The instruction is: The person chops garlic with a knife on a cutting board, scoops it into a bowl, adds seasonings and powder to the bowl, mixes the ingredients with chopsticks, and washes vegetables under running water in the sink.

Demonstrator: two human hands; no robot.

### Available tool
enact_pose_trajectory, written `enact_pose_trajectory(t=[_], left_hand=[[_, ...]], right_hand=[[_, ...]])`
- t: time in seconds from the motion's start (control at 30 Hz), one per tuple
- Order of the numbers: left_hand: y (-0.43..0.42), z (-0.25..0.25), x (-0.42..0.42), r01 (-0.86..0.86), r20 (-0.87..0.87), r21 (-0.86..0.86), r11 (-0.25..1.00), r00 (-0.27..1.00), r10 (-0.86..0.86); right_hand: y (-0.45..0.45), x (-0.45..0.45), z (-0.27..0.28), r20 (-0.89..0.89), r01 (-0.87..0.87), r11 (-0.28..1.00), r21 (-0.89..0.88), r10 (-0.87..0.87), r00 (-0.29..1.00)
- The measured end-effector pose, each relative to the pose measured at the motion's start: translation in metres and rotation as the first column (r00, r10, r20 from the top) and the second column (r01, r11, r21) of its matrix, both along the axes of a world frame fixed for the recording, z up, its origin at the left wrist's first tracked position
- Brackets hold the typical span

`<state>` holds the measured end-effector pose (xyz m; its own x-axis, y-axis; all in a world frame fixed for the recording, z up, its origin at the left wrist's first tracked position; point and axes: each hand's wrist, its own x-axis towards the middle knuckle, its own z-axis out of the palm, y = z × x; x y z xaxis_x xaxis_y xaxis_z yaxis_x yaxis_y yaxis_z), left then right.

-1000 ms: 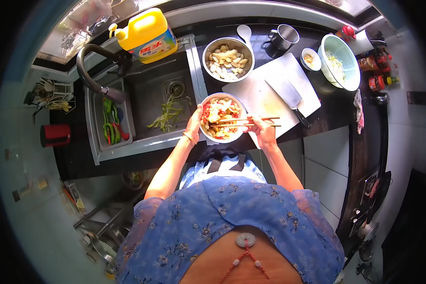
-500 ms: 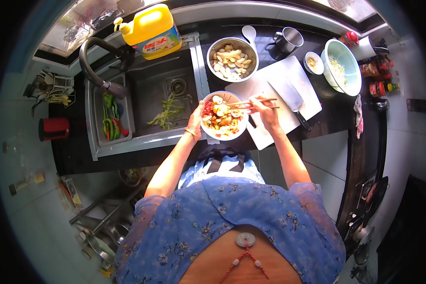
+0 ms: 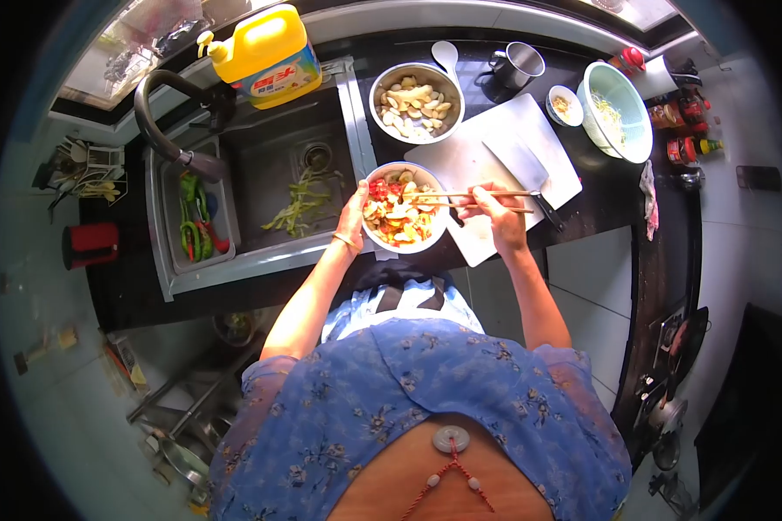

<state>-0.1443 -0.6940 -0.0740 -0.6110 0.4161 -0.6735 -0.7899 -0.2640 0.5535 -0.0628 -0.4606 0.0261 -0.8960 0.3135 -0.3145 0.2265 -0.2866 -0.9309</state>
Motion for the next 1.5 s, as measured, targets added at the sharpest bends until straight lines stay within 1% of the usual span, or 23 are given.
enact_pose_trajectory(t=[0.07, 0.13, 0.2, 0.27, 0.3, 0.37, 0.47, 0.53, 0.6, 0.67, 0.77, 0.8, 0.87, 0.9, 1.0, 1.03, 1.07, 1.13, 1.27, 1.33, 1.4, 1.47, 1.5], left_hand=[[0.000, 0.006, 0.002, -0.018, -0.005, 0.042, 0.999, 1.000, 0.018], [0.000, -0.001, 0.004, -0.022, -0.041, 0.024, 0.999, 0.999, 0.023], [0.001, -0.006, 0.008, -0.065, 0.011, 0.022, 0.998, 0.998, 0.065], [0.004, -0.005, 0.012, -0.086, 0.039, 0.030, 0.996, 0.996, 0.085], [0.004, -0.005, 0.013, -0.107, 0.063, 0.036, 0.994, 0.993, 0.104], [0.002, -0.015, 0.013, -0.104, 0.061, 0.018, 0.994, 0.993, 0.103], [0.001, -0.021, 0.017, -0.093, 0.060, -0.004, 0.996, 0.994, 0.093], [0.000, -0.013, 0.018, -0.084, 0.045, -0.042, 0.996, 0.995, 0.086], [-0.005, -0.025, 0.020, -0.067, 0.006, -0.084, 0.994, 0.998, 0.068], [-0.004, -0.015, 0.021, -0.100, -0.002, 0.018, 0.995, 0.995, 0.100], [-0.004, -0.016, 0.020, -0.109, 0.009, 0.055, 0.993, 0.994, 0.108], [-0.004, -0.015, 0.020, -0.113, 0.004, 0.065, 0.992, 0.994, 0.113], [-0.004, -0.014, 0.019, -0.108, 0.004, 0.045, 0.993, 0.994, 0.108], [-0.004, -0.014, 0.019, -0.102, 0.003, 0.026, 0.995, 0.995, 0.101], [-0.002, -0.019, 0.019, -0.127, 0.060, 0.015, 0.992, 0.990, 0.126], [-0.001, -0.018, 0.018, -0.129, 0.059, 0.011, 0.992, 0.990, 0.128], [0.001, -0.016, 0.018, -0.140, 0.054, -0.004, 0.990, 0.989, 0.140], [0.002, -0.015, 0.018, -0.151, 0.050, -0.020, 0.988, 0.987, 0.152], [0.002, -0.019, 0.019, -0.140, 0.054, -0.037, 0.989, 0.988, 0.142], [0.000, -0.010, 0.018, -0.107, 0.037, -0.062, 0.992, 0.993, 0.109], [-0.003, -0.009, 0.017, -0.093, 0.033, -0.034, 0.995, 0.995, 0.094], [-0.005, -0.016, 0.016, -0.068, 0.005, 0.020, 0.997, 0.998, 0.068], [-0.005, -0.016, 0.015, -0.071, 0.005, 0.023, 0.997, 0.997, 0.071]], right_hand=[[0.005, 0.000, 0.017, 0.067, -0.055, 0.983, 0.174, 0.044, 0.997], [0.010, 0.008, 0.017, 0.135, -0.088, 0.976, 0.198, 0.062, 0.989], [0.010, 0.018, -0.001, 0.239, -0.100, 0.974, 0.202, 0.050, 0.970], [0.007, 0.028, -0.031, 0.240, -0.011, 0.997, 0.072, -0.006, 0.971], [0.003, 0.031, -0.036, 0.240, -0.015, 0.997, 0.070, -0.002, 0.971], [-0.008, 0.035, -0.048, 0.220, 0.236, 0.960, -0.154, -0.199, 0.955], [-0.017, 0.039, -0.066, 0.254, 0.340, 0.899, -0.276, -0.274, 0.928], [-0.020, 0.034, -0.054, 0.234, 0.330, 0.903, -0.276, -0.270, 0.934], [-0.020, 0.028, -0.038, 0.176, 0.286, 0.942, -0.174, -0.256, 0.951], [-0.017, 0.023, -0.022, 0.158, 0.258, 0.955, -0.148, -0.235, 0.959], [-0.010, 0.016, -0.001, 0.056, 0.032, 0.999, 0.031, -0.033, 0.998], [-0.009, 0.014, 0.002, 0.056, 0.030, 0.999, 0.032, -0.032, 0.998], [-0.009, 0.010, 0.005, -0.064, 0.017, 0.921, 0.390, 0.008, 0.998], [-0.008, 0.008, 0.004, -0.105, 0.015, 0.888, 0.459, 0.038, 0.994], [-0.003, 0.013, -0.034, -0.057, -0.014, 0.928, 0.372, 0.038, 0.998], [-0.004, 0.015, -0.044, 0.016, 0.048, 0.970, 0.237, -0.054, 0.998], [-0.003, 0.019, -0.053, 0.016, 0.047, 0.971, 0.233, -0.052, 0.998], [-0.004, 0.028, -0.060, 0.089, 0.121, 0.993, -0.012, -0.119, 0.989], [-0.021, 0.035, -0.058, 0.111, 0.146, 0.983, -0.114, -0.134, 0.985], [-0.031, 0.031, -0.037, 0.101, 0.131, 0.986, -0.099, -0.121, 0.988], [-0.035, 0.028, -0.015, 0.043, 0.016, 1.000, 0.004, -0.016, 0.999], [-0.035, 0.021, 0.006, -0.012, -0.014, 1.000, 0.011, 0.014, 1.000], [-0.035, 0.013, 0.015, -0.028, -0.071, 0.987, 0.142, 0.076, 0.997]])
